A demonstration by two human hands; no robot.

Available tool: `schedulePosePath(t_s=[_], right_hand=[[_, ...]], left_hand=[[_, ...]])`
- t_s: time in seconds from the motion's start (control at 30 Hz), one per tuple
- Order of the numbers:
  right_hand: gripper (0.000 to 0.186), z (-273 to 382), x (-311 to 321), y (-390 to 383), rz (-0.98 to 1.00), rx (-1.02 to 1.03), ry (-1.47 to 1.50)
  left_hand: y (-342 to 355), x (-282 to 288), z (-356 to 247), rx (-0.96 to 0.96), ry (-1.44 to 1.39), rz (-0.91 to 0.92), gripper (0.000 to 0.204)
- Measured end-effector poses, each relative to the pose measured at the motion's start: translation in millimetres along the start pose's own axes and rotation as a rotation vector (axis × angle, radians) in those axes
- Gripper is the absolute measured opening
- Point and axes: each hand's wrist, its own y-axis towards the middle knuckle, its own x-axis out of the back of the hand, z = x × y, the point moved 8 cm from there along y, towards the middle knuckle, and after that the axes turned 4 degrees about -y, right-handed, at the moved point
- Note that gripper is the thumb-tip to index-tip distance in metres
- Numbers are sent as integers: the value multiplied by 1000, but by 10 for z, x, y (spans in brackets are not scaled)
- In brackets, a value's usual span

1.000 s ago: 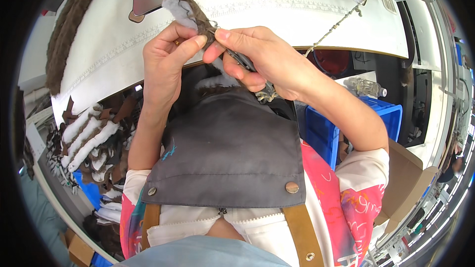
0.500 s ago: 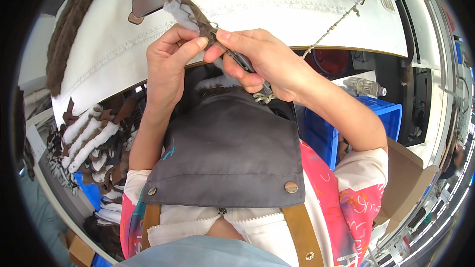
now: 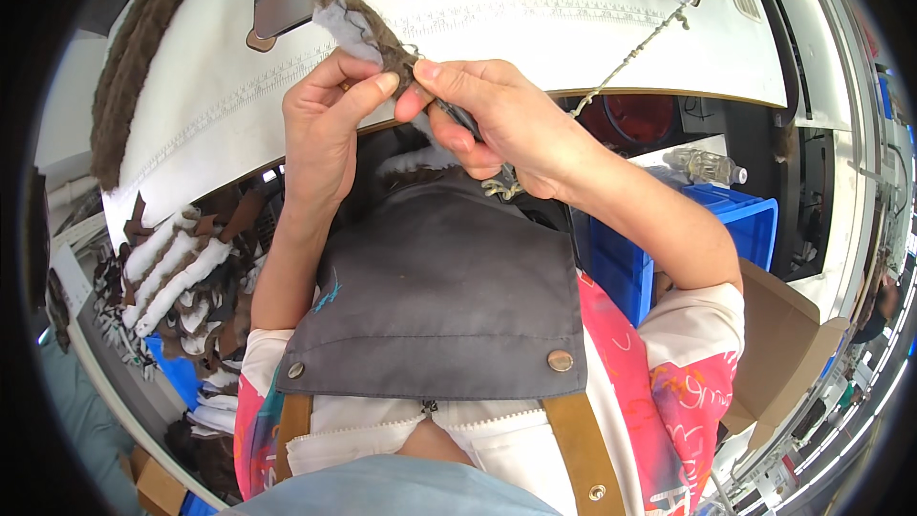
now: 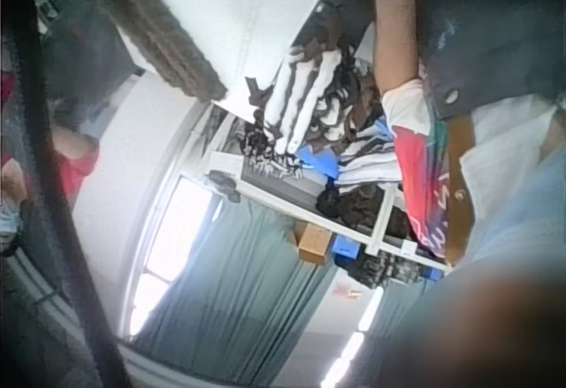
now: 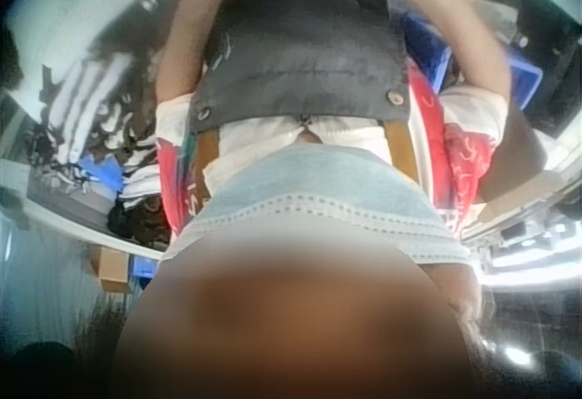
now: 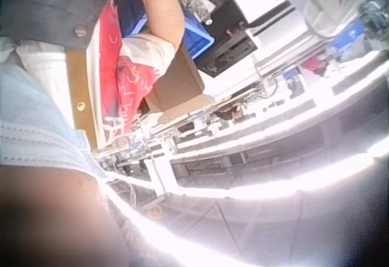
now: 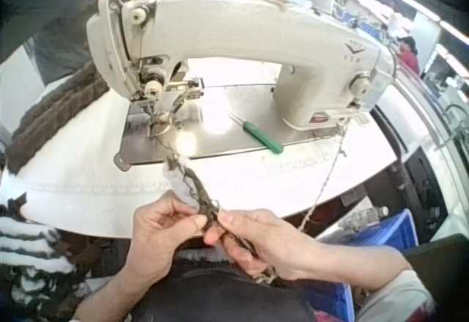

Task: Trimming edges of fur-lined fabric strips with clippers and sewing them using an industrial sewing machine.

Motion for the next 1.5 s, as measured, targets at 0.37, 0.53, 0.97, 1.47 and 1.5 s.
schedulePosePath(t_s=[0.37, 0.53, 0.97, 1.47, 1.5], right_hand=[[37, -1, 5, 6, 19, -5, -7], [39, 148, 35, -47, 50, 157, -341], [12, 439, 161, 172, -355, 660, -850], [8, 287, 346, 411, -140, 404, -208], [8, 285, 344, 386, -138, 403, -208]], left_hand=[[-12, 20, 23, 2, 4, -16, 7], [-8, 41, 4, 1, 51, -36, 7], [0, 95, 117, 57, 9, -37, 8], [66, 194, 93, 89, 6, -82, 8], [75, 164, 77, 143, 6, -49, 10]])
